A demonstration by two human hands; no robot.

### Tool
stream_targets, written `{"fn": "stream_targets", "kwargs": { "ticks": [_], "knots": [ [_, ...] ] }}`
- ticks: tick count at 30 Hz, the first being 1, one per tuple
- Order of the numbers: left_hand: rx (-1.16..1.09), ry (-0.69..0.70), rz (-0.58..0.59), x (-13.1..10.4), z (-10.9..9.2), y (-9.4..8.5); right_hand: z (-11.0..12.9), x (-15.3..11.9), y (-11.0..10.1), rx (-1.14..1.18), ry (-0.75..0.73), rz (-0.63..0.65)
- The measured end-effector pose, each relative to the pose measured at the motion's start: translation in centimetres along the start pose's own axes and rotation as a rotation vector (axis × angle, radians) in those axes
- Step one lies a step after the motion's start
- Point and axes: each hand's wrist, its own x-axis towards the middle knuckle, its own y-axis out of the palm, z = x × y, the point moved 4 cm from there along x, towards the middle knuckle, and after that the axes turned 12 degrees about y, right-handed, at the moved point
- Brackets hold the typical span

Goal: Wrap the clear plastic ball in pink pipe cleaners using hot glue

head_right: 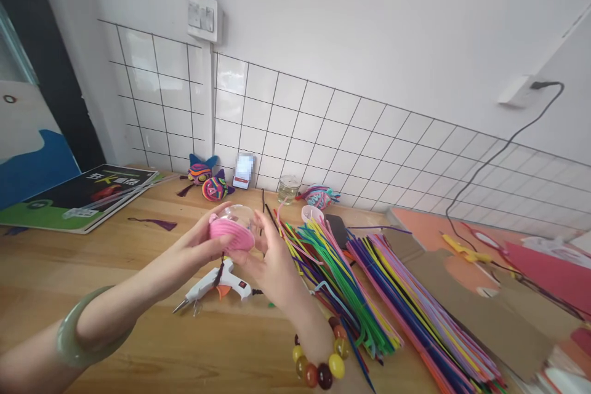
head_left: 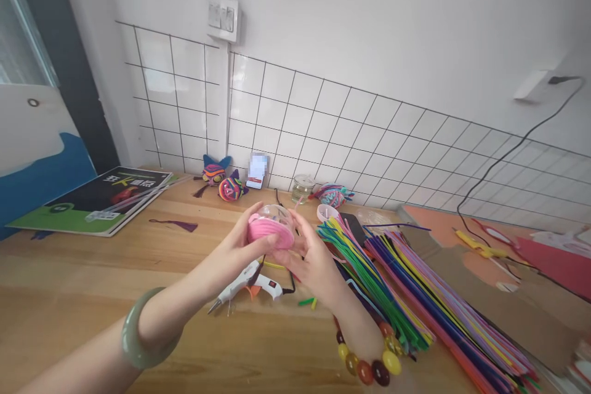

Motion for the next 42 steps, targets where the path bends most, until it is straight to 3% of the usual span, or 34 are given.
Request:
{"fn": "stream_targets", "kwargs": {
  "ticks": [3,6,12,25,42],
  "knots": [
    [-0.222,-0.05,0.002,0.3,0.4,-0.1,-0.2,0.5,-0.2,0.089,-0.03,0.017],
    [-0.3,-0.047,-0.029,0.5,0.3,-0.2,-0.3,0.8,-0.2,0.181,-0.058,0.041],
    [-0.249,-0.023,-0.057,0.5,-0.4,-0.4,-0.6,0.9,-0.3,0.138,-0.087,0.013],
    [-0.355,-0.042,0.017,0.2,-0.4,-0.2,-0.7,0.3,-1.2,-0.117,-0.137,-0.033],
    [-0.232,-0.063,-0.043,0.2,-0.4,-0.5,-0.2,0.0,-0.7,-0.235,-0.121,-0.054]
  ]
}}
